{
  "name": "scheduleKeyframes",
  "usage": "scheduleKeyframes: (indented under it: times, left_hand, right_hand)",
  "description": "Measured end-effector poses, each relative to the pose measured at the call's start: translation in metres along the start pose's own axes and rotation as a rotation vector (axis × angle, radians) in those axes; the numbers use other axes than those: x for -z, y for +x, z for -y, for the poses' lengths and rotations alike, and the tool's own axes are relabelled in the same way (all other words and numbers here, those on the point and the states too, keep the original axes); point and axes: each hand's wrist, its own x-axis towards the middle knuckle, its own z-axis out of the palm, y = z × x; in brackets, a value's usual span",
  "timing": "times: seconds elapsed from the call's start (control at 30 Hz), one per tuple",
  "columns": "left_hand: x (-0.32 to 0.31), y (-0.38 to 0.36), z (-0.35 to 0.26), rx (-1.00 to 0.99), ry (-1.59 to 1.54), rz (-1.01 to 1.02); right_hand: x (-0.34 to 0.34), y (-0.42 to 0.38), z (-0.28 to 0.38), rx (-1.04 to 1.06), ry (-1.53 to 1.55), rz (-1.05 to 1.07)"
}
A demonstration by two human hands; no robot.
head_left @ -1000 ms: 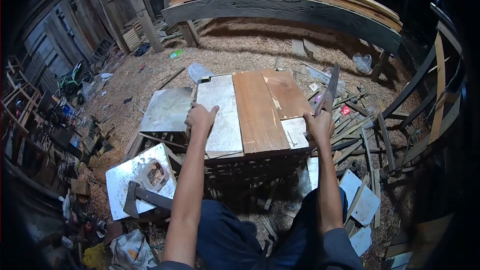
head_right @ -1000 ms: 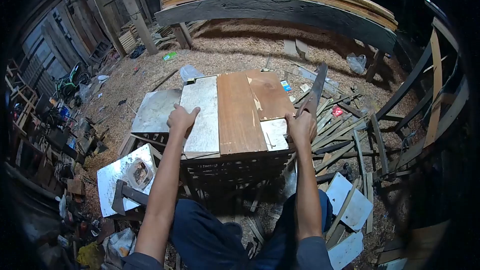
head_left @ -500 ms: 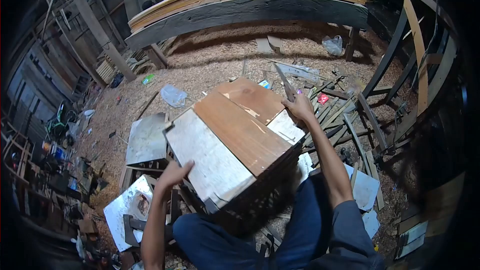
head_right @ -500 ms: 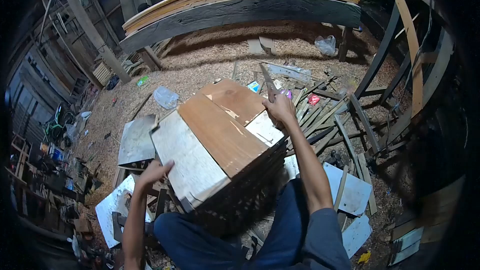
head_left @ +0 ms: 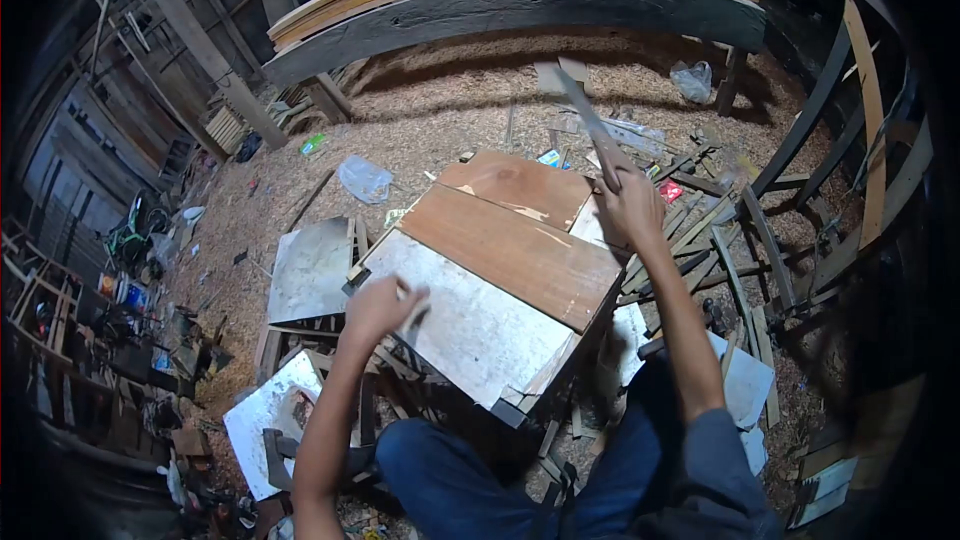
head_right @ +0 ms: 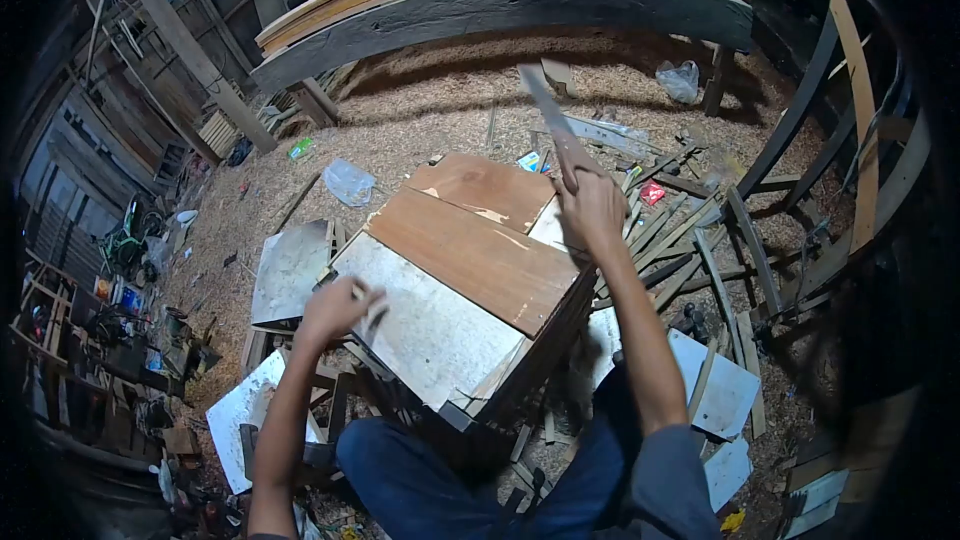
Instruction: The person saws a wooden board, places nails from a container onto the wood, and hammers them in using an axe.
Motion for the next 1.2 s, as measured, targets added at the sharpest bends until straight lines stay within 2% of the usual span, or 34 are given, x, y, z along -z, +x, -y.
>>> scheduleKeyframes:
  times: [0.03,0.07,0.1,0.17,0.2,0.3,0.37,0.43,0.47,0.53,0.57,0.67,0.7,0.73,0.8,0.87,0.93,1.03,1.1,1.13,1.2]
  left_hand:
    - [-0.012,0.030,0.002,0.053,-0.036,-0.100]
    - [-0.023,0.056,0.005,0.011,-0.117,-0.267]
    - [-0.033,0.083,0.010,-0.044,-0.055,-0.413]
    - [-0.053,0.128,0.017,-0.162,0.012,-0.715]
    - [-0.064,0.143,0.019,-0.219,0.042,-0.866]
    - [-0.082,0.172,0.013,-0.086,0.008,-0.573]
    - [-0.054,0.161,-0.006,0.013,-0.020,-0.288]
    - [-0.017,0.147,-0.014,0.047,-0.071,-0.043]
    - [-0.022,0.150,-0.010,0.070,-0.115,-0.089]
    - [-0.052,0.158,-0.001,0.111,-0.197,-0.178]
    - [-0.057,0.159,0.008,0.149,-0.222,-0.216]
    - [-0.048,0.154,0.014,0.136,-0.193,-0.204]
    - [-0.051,0.152,0.019,0.140,-0.225,-0.199]
    - [-0.042,0.149,0.018,0.136,-0.196,-0.202]
    - [-0.040,0.128,0.030,0.156,-0.121,-0.169]
    - [-0.044,0.103,0.044,0.101,-0.118,-0.228]
    - [-0.015,0.059,0.029,0.252,-0.131,-0.117]
    - [-0.032,0.063,0.060,0.332,-0.168,-0.127]
    - [-0.051,0.070,0.056,0.352,-0.112,-0.277]
    - [-0.062,0.071,0.053,0.362,-0.083,-0.344]
    - [-0.084,0.079,0.051,0.355,-0.023,-0.499]
  right_hand:
    - [0.014,-0.017,0.015,-0.070,0.029,-0.040]
    - [0.018,-0.036,0.018,-0.115,0.076,-0.068]
    - [0.027,-0.057,0.026,-0.102,0.068,-0.127]
    - [0.032,-0.090,0.031,-0.237,0.085,-0.125]
    - [0.030,-0.103,0.032,-0.240,0.140,-0.177]
    - [0.034,-0.117,0.046,-0.291,-0.001,-0.164]
    - [0.024,-0.126,0.034,-0.258,-0.031,-0.252]
    - [0.031,-0.135,0.041,-0.379,0.036,-0.171]
    - [0.027,-0.138,0.046,-0.423,0.115,-0.125]
    - [0.025,-0.140,0.050,-0.435,0.233,-0.249]
    - [0.012,-0.142,0.045,-0.519,0.357,-0.221]
    - [0.011,-0.143,0.046,-0.477,0.314,-0.374]
    - [0.022,-0.145,0.045,-0.521,0.296,-0.288]
    - [0.032,-0.141,0.048,-0.556,0.345,-0.302]
    - [0.029,-0.131,0.039,-0.475,0.484,-0.335]
    - [0.034,-0.123,0.038,-0.437,0.354,-0.188]
    - [0.032,-0.113,0.030,-0.397,0.361,-0.080]
    - [0.032,-0.098,0.025,-0.221,0.327,0.046]
    - [0.043,-0.097,0.030,-0.124,0.230,0.141]
    - [0.046,-0.099,0.034,-0.026,0.239,0.106]
    - [0.056,-0.105,0.043,0.105,0.020,0.186]
